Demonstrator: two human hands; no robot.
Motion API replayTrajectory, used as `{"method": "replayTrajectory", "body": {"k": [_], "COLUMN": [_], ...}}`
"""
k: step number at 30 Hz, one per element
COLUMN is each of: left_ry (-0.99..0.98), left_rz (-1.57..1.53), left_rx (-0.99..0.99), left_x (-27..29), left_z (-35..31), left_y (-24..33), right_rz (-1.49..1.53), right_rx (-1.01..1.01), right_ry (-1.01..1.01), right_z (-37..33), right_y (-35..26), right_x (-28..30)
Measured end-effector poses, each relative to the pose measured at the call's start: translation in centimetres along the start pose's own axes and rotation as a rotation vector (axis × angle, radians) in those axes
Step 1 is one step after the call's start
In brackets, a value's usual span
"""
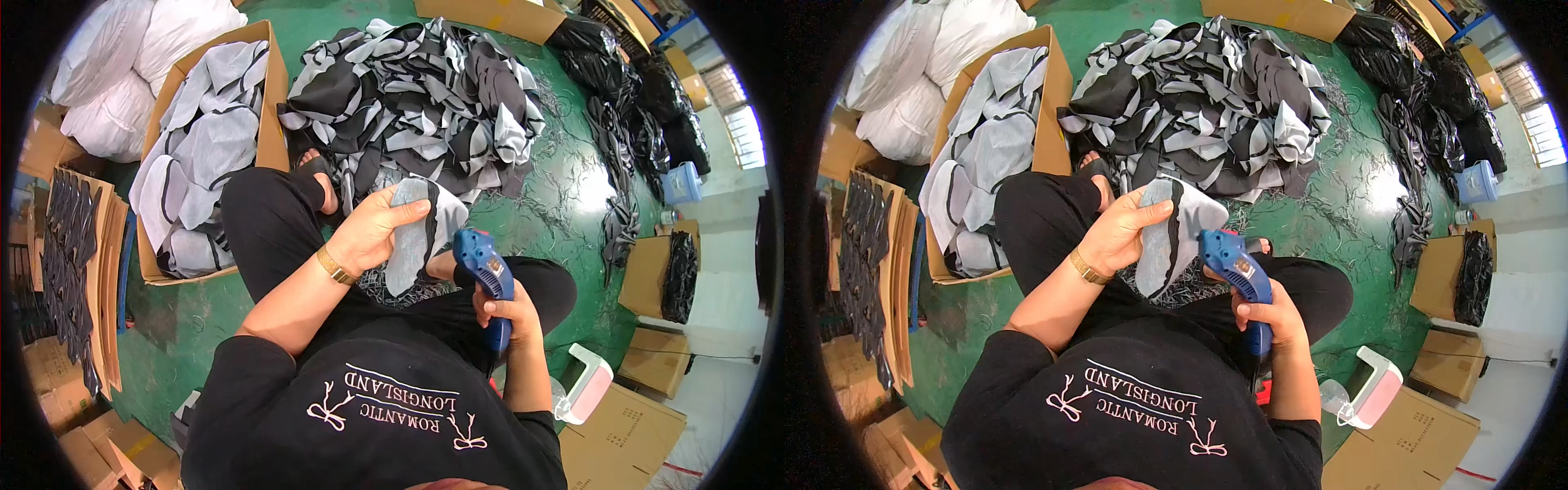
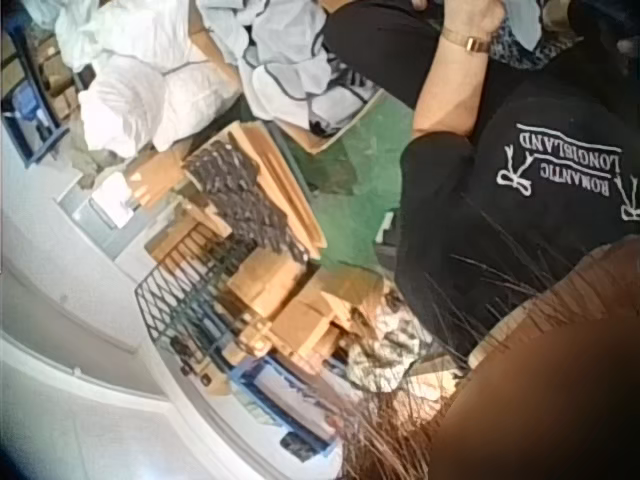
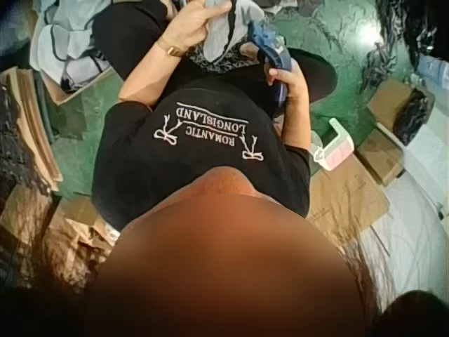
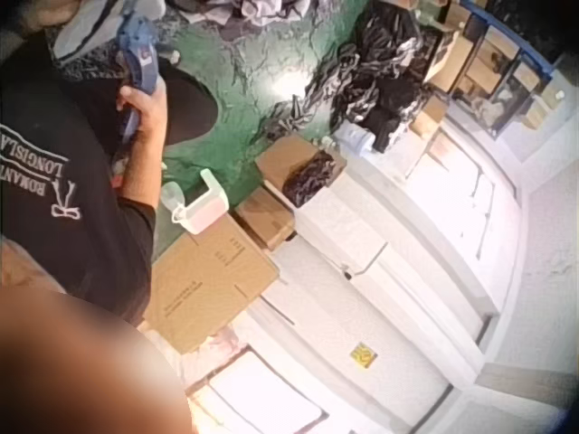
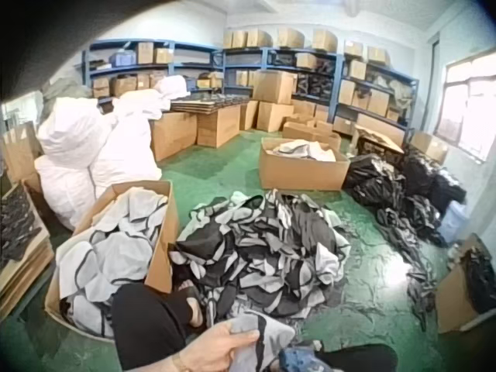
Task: Using a hot glue gun to apply adhesive to the edges of fabric pieces for shoe manufacturing.
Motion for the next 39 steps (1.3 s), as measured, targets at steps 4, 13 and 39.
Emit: {"method": "replayTrajectory", "body": {"k": [4,13,39], "left_ry": [-0.047,-0.062,0.148], "left_rz": [-0.065,-0.04,-0.041], "left_rx": [0.068,0.098,-0.078], "left_x": [-0.7,-1.2,1.0], "left_z": [-0.1,-0.6,-0.5], "left_y": [-0.6,-1.0,-0.2], "right_rz": [-0.018,-0.059,-0.274], "right_rx": [-0.086,-0.078,0.16], "right_ry": [-0.023,-0.064,0.278], "right_z": [-0.3,-0.4,-1.4], "right_y": [0.9,0.7,-2.9], "right_x": [-0.3,-0.5,0.5]}}
Point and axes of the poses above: each hand's wrist, its own z-axis towards the middle knuckle, its own x-axis out of the back of the hand, y = z × x, the point moved 9 cm from there along z, towards the middle knuckle, and after that the axes turned 4 degrees about -z, right-handed, at the moved point
